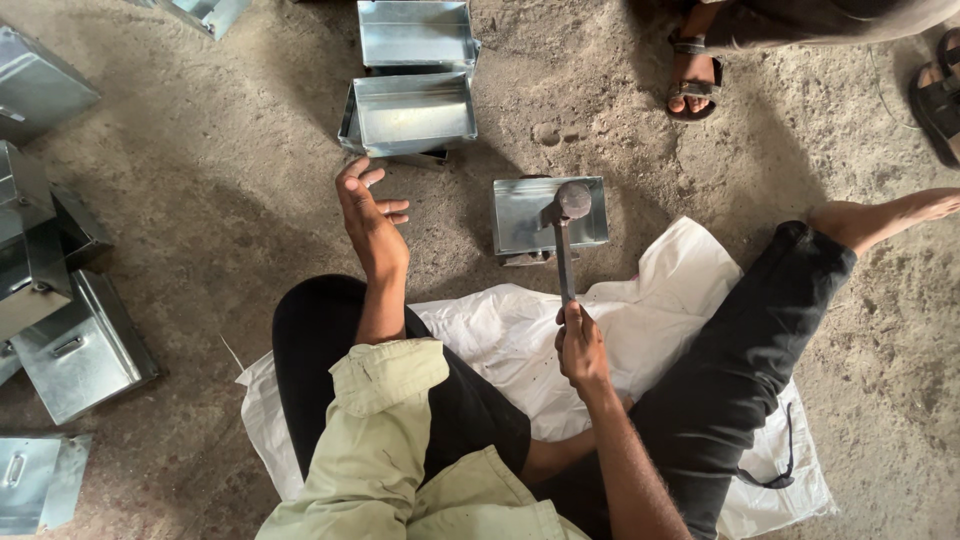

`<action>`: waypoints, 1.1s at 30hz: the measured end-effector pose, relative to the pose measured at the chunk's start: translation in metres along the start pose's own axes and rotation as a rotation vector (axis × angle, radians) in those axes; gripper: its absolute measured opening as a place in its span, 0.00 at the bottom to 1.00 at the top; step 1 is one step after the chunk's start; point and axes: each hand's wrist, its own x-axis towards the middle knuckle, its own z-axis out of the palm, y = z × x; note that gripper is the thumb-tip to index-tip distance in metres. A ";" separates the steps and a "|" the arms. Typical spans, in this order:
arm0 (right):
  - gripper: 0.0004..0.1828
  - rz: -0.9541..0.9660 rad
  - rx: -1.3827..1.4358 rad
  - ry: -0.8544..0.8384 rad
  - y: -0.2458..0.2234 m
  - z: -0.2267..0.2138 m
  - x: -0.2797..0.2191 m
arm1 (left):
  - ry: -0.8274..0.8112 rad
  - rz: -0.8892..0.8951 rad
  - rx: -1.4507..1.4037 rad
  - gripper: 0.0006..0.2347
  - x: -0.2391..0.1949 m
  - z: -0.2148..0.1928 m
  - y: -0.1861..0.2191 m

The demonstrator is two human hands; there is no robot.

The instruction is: The person uses a hammer to flatten or shape the edges and sides of metal boxes, handling them one by one while sitting on the ground.

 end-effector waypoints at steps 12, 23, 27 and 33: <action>0.29 -0.274 -0.132 0.038 0.018 -0.004 0.012 | 0.015 -0.033 0.016 0.34 -0.001 0.000 0.007; 0.29 0.012 0.295 -0.060 0.065 0.010 0.029 | -0.525 0.029 0.497 0.28 -0.033 0.110 -0.090; 0.28 -0.019 0.436 -0.107 0.093 0.011 0.031 | -0.543 -0.190 0.456 0.26 -0.041 0.116 -0.093; 0.31 -0.073 0.930 -0.072 0.076 -0.016 0.010 | -0.352 0.336 0.290 0.28 -0.044 0.106 -0.128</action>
